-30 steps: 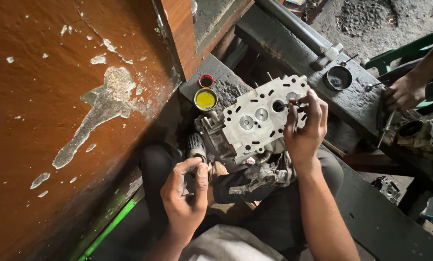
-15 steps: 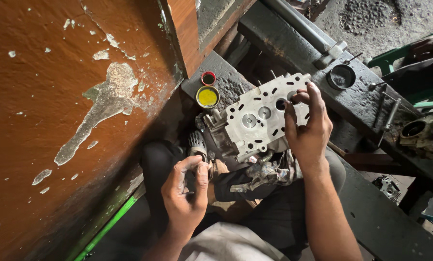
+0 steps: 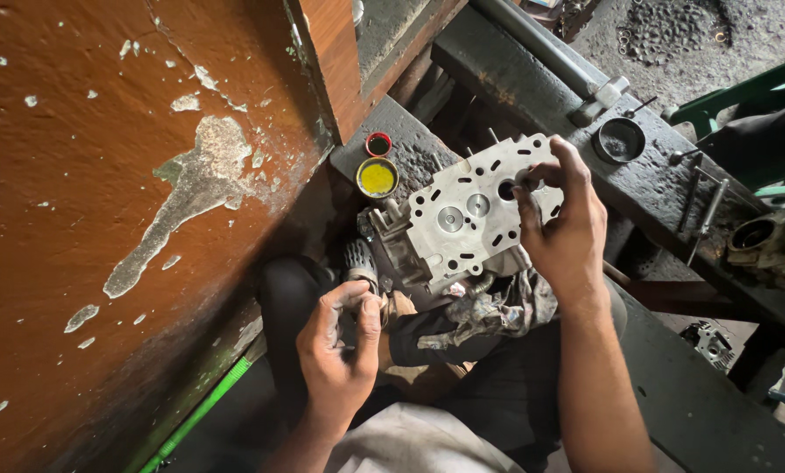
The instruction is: The person cleans a metal engine cylinder head using a rag and a small metal rod. They wipe the surface and holes, dip the rod into a yellow liquid, and apply it to the cylinder head. The person also wipes a metal rod and a small container with the rag.
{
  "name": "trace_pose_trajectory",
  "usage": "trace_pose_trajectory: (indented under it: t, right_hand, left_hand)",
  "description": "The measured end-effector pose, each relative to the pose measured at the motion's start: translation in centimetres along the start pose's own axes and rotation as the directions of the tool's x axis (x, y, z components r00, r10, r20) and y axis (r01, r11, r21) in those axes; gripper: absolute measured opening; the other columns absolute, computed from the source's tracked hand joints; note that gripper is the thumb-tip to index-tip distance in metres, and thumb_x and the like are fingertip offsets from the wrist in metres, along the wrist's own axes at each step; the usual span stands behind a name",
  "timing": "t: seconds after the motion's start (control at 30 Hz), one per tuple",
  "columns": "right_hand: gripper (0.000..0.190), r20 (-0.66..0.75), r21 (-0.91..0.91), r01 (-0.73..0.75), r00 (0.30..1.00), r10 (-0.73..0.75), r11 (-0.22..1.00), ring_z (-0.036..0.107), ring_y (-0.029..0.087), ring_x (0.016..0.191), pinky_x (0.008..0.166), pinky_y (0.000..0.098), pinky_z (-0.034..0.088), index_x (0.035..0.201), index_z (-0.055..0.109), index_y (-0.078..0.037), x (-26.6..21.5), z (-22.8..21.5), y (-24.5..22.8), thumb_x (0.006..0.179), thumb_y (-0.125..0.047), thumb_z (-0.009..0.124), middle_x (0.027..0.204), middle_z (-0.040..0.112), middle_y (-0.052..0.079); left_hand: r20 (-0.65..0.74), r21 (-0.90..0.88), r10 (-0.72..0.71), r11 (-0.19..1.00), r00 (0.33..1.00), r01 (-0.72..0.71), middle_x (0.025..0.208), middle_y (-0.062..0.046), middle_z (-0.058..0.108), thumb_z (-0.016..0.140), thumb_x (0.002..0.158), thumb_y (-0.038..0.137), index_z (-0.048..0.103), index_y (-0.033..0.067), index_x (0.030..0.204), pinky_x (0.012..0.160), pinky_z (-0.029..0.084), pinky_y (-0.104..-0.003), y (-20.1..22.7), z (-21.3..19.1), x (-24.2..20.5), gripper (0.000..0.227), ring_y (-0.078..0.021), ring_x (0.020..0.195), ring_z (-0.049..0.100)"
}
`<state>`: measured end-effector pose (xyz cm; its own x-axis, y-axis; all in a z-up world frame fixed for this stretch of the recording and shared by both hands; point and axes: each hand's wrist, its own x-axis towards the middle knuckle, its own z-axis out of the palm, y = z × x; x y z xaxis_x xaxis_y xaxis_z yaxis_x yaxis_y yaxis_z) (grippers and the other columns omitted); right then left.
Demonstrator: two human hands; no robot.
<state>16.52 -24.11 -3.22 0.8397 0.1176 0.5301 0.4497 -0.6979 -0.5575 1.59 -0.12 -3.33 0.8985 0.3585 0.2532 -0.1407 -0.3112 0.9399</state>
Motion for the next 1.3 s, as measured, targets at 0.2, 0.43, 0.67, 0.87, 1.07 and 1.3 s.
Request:
trace_pose_trajectory:
  t: [0.2, 0.43, 0.67, 0.87, 1.07, 1.3]
  right_hand:
    - [0.077, 0.155, -0.03, -0.006, 0.988, 0.011, 1.0, 0.068, 0.033, 0.114, 0.097, 0.0415, 0.054, 0.153, 0.044, -0.004, 0.6, 0.5, -0.1, 0.082, 0.011, 0.07, 0.122, 0.069, 0.019]
    - [0.06, 0.078, -0.092, 0.008, 0.997, -0.001, 0.996, 0.061, 0.037, 0.115, 0.1, 0.045, 0.051, 0.148, 0.048, -0.001, -2.3, -1.9, -0.3, 0.092, 0.008, 0.066, 0.126, 0.065, 0.02]
    - [0.039, 0.368, -0.457, -0.061, 0.895, 0.251, 0.887, 0.054, 0.039, 0.102, 0.083, 0.0488, 0.044, 0.119, 0.067, -0.001, -8.7, -4.2, -2.4, 0.087, -0.022, 0.073, 0.113, 0.065, 0.016]
    - [0.024, 0.429, -0.651, 0.046, 0.846, 0.318, 0.758, 0.054, 0.028, 0.109, 0.096, 0.0489, 0.035, 0.106, 0.068, -0.009, -14.0, -2.1, -2.8, 0.083, -0.013, 0.071, 0.107, 0.059, 0.007]
    - [0.029, 0.531, -0.301, -0.132, 0.799, 0.281, 0.945, 0.055, 0.034, 0.109, 0.09, 0.0441, 0.043, 0.095, 0.061, -0.005, -14.5, -2.4, -3.4, 0.07, -0.002, 0.075, 0.111, 0.059, 0.013]
    - [0.028, 0.119, -0.048, -0.045, 0.992, 0.05, 0.998, 0.066, 0.026, 0.104, 0.094, 0.0376, 0.052, 0.116, 0.06, -0.001, -9.1, -7.8, 3.2, 0.09, 0.005, 0.066, 0.106, 0.072, 0.01]
  left_hand:
    - [0.015, -0.025, -0.039, 0.999, 0.999, 0.04, 0.09, -0.007, 0.073, 0.068, 0.098, 0.009, 0.065, -0.0009, 0.114, 0.076, 0.057, -0.025, -0.2, 0.0, -0.3, 0.019, -0.0112, 0.082, 0.07]
    - [0.097, 0.038, -0.083, 0.996, 0.992, 0.079, 0.088, -0.008, 0.074, 0.068, 0.095, 0.01, 0.065, 0.0003, 0.115, 0.074, 0.057, -0.028, -0.6, -0.4, -0.4, 0.022, -0.0124, 0.079, 0.072]
    - [0.385, 0.095, -0.258, 0.966, 0.886, 0.24, 0.095, -0.011, 0.076, 0.07, 0.092, 0.017, 0.071, 0.0037, 0.106, 0.071, 0.059, -0.032, -3.2, 1.7, -2.8, 0.019, -0.021, 0.079, 0.075]
    - [0.543, 0.31, -0.277, 0.943, 0.793, 0.118, 0.127, -0.024, 0.063, 0.074, 0.09, 0.035, 0.059, 0.0001, 0.129, 0.099, 0.048, -0.046, -7.7, 5.8, -5.0, 0.054, -0.0405, 0.117, 0.06]
    - [0.741, 0.093, -0.205, 0.974, 0.64, 0.205, 0.145, -0.029, 0.05, 0.074, 0.092, 0.041, 0.042, 0.0059, 0.152, 0.11, 0.04, -0.049, -9.3, 8.6, -5.5, 0.076, -0.0451, 0.136, 0.048]
    - [0.746, 0.336, -0.251, 0.942, 0.617, -0.023, 0.147, -0.03, 0.047, 0.075, 0.088, 0.031, 0.04, 0.0161, 0.155, 0.109, 0.042, -0.051, -8.3, 9.4, -6.5, 0.077, -0.0499, 0.13, 0.049]
